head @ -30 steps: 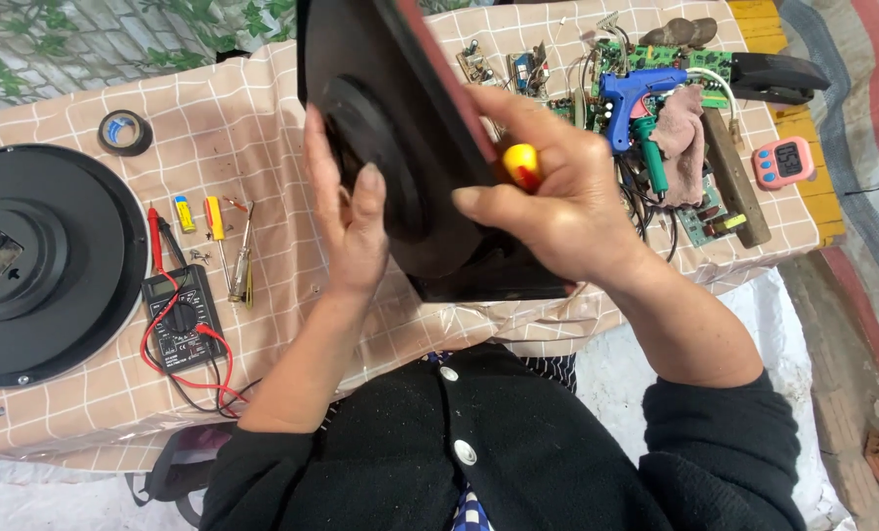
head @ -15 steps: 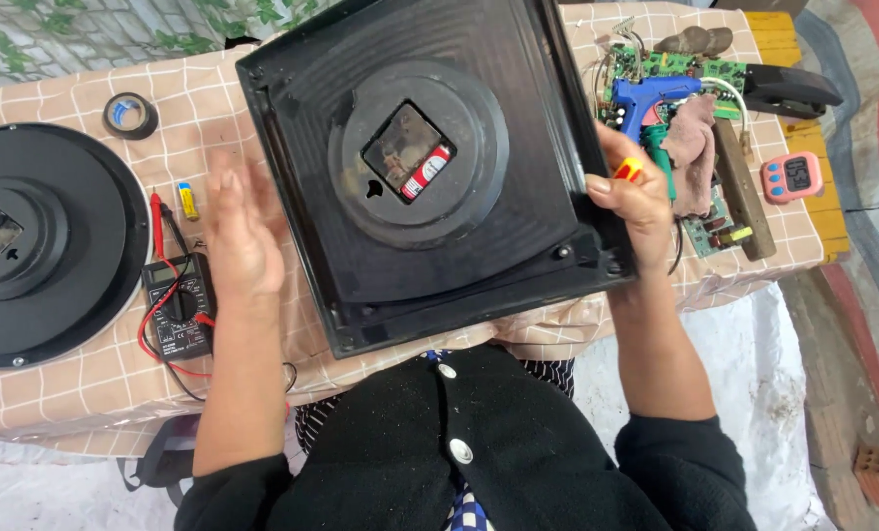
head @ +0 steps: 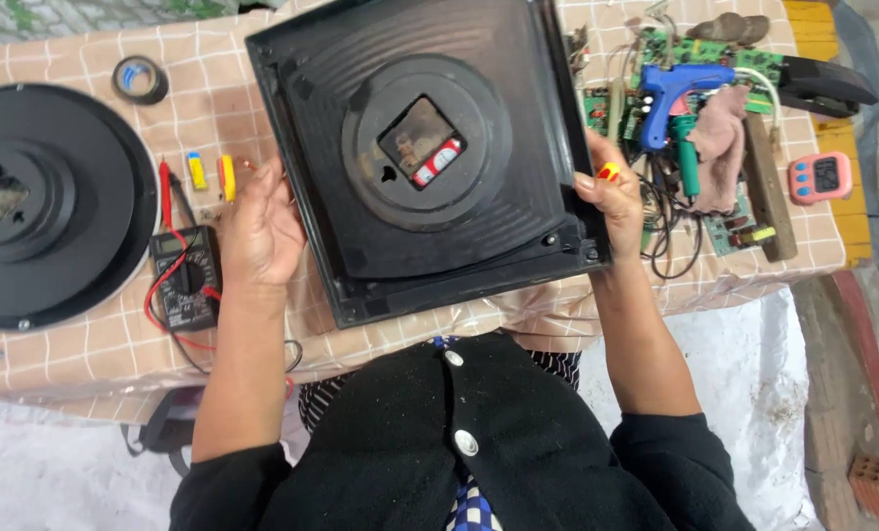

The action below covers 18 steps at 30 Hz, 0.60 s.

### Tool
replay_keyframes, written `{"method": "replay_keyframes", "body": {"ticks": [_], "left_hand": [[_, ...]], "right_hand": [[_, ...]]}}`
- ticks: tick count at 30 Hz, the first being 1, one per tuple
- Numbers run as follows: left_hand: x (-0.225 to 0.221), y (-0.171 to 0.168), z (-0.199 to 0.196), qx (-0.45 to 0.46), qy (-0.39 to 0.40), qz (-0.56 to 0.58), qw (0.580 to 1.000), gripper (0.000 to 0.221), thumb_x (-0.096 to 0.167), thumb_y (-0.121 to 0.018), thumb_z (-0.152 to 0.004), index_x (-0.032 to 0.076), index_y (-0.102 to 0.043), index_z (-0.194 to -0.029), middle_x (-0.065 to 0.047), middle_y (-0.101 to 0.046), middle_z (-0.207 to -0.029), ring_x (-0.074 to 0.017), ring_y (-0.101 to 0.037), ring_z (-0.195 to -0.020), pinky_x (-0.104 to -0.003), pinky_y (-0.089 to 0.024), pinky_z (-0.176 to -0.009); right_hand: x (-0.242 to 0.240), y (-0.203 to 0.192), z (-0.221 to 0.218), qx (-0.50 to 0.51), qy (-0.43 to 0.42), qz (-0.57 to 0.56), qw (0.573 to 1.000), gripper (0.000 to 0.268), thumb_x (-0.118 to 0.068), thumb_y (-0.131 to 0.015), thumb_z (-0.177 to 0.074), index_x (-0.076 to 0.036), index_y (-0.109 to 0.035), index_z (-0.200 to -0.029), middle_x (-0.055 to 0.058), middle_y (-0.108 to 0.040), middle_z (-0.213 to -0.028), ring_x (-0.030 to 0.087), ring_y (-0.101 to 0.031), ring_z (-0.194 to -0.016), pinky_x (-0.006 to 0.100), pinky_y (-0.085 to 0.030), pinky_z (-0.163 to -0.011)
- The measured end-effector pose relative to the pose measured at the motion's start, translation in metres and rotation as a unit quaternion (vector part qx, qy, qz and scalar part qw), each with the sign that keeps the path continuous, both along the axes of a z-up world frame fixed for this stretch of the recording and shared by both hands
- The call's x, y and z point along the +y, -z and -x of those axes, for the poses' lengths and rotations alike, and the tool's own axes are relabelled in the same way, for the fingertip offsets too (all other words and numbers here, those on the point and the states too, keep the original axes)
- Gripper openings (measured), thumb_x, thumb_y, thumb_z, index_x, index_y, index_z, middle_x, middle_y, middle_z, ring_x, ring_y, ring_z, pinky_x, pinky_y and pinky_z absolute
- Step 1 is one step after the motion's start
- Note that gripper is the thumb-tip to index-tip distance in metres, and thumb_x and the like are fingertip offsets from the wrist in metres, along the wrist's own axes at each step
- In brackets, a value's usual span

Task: Securing a clock mechanism into its plastic housing using a screwdriver and manual pressure.

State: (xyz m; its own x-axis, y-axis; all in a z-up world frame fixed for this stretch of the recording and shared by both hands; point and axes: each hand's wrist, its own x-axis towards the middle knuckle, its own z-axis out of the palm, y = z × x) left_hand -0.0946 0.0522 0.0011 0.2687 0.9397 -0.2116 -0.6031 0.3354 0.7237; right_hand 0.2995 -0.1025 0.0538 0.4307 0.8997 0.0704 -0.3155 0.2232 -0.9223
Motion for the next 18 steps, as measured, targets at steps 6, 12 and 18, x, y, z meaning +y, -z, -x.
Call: {"method": "replay_keyframes", "body": {"ticks": [6,12,18], "left_hand": [[-0.005,-0.027,-0.007,0.012,0.008,-0.032,0.999,0.024,0.029,-0.067,-0.097,0.021,-0.073,-0.119,-0.009,-0.074,-0.113,-0.0256,-0.074,-0.102,-0.045,-0.064,-0.095],[-0.004,-0.025,-0.010,0.044,-0.010,-0.064,0.997,0.012,0.027,-0.069,-0.098,0.025,-0.076,-0.107,0.000,-0.074,-0.113,-0.0142,-0.070,-0.102,-0.033,-0.059,-0.096],[-0.002,-0.017,-0.020,0.054,0.012,-0.039,0.998,0.019,0.030,-0.069,-0.095,0.022,-0.073,-0.112,-0.002,-0.075,-0.107,-0.0153,-0.073,-0.094,-0.034,-0.063,-0.090]], "right_hand": [[0.003,0.028,-0.020,-0.085,-0.011,0.027,0.996,0.063,-0.022,-0.068,-0.081,-0.008,-0.059,-0.142,0.005,-0.067,-0.129,0.014,-0.066,-0.113,0.030,-0.055,-0.102],[0.005,0.038,-0.019,-0.051,0.004,0.039,0.998,0.064,-0.025,-0.068,-0.079,-0.007,-0.061,-0.140,0.009,-0.069,-0.122,0.018,-0.070,-0.105,0.033,-0.059,-0.097],[0.002,0.005,-0.013,-0.064,0.010,0.034,0.997,0.063,-0.021,-0.069,-0.078,-0.006,-0.062,-0.139,0.008,-0.069,-0.120,0.015,-0.070,-0.103,0.031,-0.059,-0.095]]}}
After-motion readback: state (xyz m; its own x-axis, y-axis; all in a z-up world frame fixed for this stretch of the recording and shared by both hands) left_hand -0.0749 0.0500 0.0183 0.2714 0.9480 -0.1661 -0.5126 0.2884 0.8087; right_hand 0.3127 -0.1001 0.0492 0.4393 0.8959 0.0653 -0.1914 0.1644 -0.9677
